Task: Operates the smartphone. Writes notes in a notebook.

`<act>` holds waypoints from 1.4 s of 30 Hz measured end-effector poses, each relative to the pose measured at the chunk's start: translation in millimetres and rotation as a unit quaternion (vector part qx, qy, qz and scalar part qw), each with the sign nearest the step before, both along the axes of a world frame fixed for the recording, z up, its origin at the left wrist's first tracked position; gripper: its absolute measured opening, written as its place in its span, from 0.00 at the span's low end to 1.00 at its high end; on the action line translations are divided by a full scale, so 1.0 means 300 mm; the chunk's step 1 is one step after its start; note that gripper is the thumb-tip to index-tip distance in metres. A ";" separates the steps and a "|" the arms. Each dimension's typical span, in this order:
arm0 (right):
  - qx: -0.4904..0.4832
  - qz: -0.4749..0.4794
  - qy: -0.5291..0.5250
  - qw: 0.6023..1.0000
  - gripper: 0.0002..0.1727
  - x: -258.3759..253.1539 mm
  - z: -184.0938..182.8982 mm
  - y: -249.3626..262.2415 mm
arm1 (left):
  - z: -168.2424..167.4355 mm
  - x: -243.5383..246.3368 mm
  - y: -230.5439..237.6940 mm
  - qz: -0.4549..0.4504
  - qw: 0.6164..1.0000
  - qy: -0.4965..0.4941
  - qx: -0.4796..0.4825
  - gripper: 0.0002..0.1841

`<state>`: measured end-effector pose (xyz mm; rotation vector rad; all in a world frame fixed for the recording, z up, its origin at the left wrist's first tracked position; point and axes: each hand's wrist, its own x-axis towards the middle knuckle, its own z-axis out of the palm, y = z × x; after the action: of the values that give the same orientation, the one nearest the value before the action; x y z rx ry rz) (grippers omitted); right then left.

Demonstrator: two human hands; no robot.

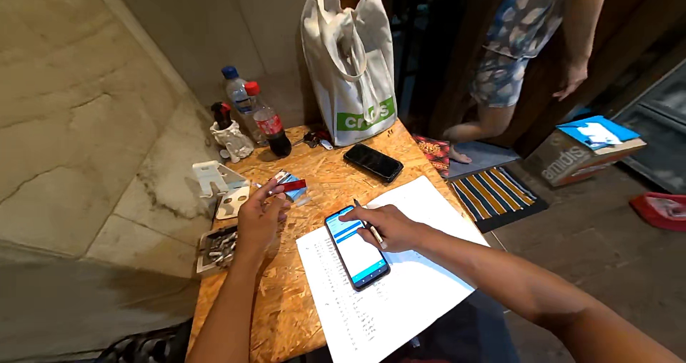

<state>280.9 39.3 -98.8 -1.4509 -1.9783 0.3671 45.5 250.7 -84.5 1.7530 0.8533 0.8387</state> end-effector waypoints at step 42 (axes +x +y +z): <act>0.043 -0.053 0.107 0.992 0.23 0.037 0.020 -0.016 | -0.005 0.001 0.016 -0.020 1.000 -0.006 -0.009 0.27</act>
<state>292.1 34.6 -92.7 -1.3936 -1.7195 0.3693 45.8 255.6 -86.1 1.7425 0.8126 0.8123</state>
